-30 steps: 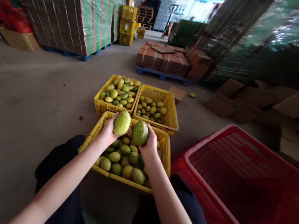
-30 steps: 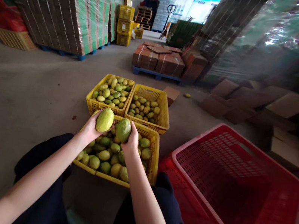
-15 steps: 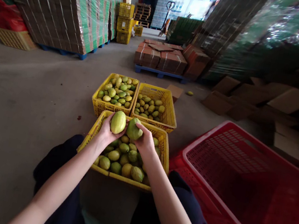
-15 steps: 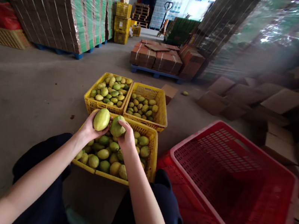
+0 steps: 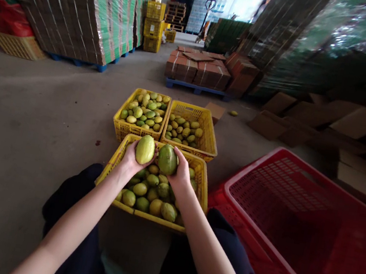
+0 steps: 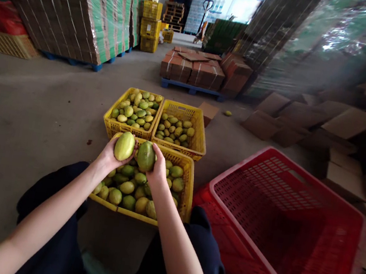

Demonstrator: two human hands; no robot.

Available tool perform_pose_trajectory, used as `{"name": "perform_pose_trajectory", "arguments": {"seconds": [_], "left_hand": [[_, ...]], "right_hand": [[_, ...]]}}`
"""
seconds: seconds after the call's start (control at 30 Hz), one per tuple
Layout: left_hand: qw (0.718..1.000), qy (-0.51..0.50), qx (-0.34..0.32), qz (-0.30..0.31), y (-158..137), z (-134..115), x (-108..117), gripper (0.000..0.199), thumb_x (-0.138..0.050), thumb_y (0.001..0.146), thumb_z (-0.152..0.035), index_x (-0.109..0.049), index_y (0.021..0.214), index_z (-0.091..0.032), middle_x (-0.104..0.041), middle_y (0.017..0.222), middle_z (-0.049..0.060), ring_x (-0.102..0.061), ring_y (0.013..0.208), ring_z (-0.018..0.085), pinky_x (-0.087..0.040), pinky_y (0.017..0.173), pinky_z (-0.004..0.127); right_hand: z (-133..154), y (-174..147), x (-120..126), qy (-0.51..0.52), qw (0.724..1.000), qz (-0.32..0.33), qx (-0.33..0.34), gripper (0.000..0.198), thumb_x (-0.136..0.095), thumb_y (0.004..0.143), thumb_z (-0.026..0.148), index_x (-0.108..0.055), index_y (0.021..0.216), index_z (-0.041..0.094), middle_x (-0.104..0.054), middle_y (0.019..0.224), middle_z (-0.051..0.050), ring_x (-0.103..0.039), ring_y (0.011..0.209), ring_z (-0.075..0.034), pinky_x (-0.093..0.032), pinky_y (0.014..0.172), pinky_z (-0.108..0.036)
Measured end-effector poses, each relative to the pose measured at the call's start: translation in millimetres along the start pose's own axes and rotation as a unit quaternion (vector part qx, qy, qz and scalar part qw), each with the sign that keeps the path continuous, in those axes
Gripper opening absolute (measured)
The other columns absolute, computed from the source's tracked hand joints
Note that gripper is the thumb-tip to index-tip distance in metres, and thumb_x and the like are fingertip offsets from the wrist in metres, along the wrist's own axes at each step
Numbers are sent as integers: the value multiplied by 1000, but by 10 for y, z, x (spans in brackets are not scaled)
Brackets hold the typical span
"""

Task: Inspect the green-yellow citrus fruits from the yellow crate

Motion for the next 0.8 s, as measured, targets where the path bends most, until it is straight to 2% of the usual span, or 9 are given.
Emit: {"name": "perform_pose_trajectory", "arguments": {"seconds": [0.13, 0.27, 0.37, 0.5, 0.63, 0.8], "left_hand": [[999, -28, -16, 18, 14, -19, -26, 40, -38, 98, -29, -65, 125, -17, -73, 73, 7, -69, 56, 18, -57, 52, 27], [999, -34, -24, 13, -5, -38, -49, 46, -37, 97, -29, -61, 134, -14, -73, 72, 8, -68, 55, 19, -57, 52, 28], [999, -37, -30, 13, -19, -60, -64, 46, -34, 99, -29, -60, 133, -13, -73, 71, 7, -68, 54, 19, -55, 50, 27], [998, -41, -41, 19, 14, -90, -36, 44, -34, 99, -31, -62, 129, -17, -75, 73, 6, -69, 57, 19, -57, 53, 27], [995, -31, -97, 21, 58, -200, 17, 39, -39, 96, -31, -69, 116, -16, -75, 74, 6, -73, 67, 18, -59, 62, 25], [983, 24, -178, 41, -2, -339, -30, 32, -47, 89, -27, -74, 95, -11, -74, 68, 6, -75, 76, 20, -59, 68, 26]], "right_hand": [[-73, -40, 27, 38, 997, -33, -52, 21, -77, 65, 38, -70, 79, 23, -76, 73, -3, -75, 85, -28, -63, 71, -38], [2, -48, -83, 44, 999, 16, -25, 24, -78, 62, 31, -71, 83, 21, -77, 78, -2, -73, 78, -24, -60, 65, -33], [81, -88, -169, 29, 998, 52, 4, 29, -79, 58, 29, -72, 86, 21, -77, 80, -2, -72, 79, -24, -59, 66, -32], [170, -204, -279, -12, 996, 83, 42, 42, -79, 55, 22, -71, 96, 24, -77, 87, -2, -71, 90, -27, -59, 75, -35], [164, -290, -344, -99, 988, 101, 61, 60, -83, 55, 18, -66, 112, 31, -75, 98, 3, -69, 89, -21, -57, 72, -29], [162, -288, -300, -195, 973, 96, 85, 43, -83, 71, 40, -68, 110, 29, -71, 96, 4, -64, 85, -16, -55, 71, -24]]}}
Point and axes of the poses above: each hand's wrist, its own y-axis towards the middle knuckle, its own x-axis out of the back of the hand, z = x × y, the point moved 10 cm from there along y, towards the middle knuckle
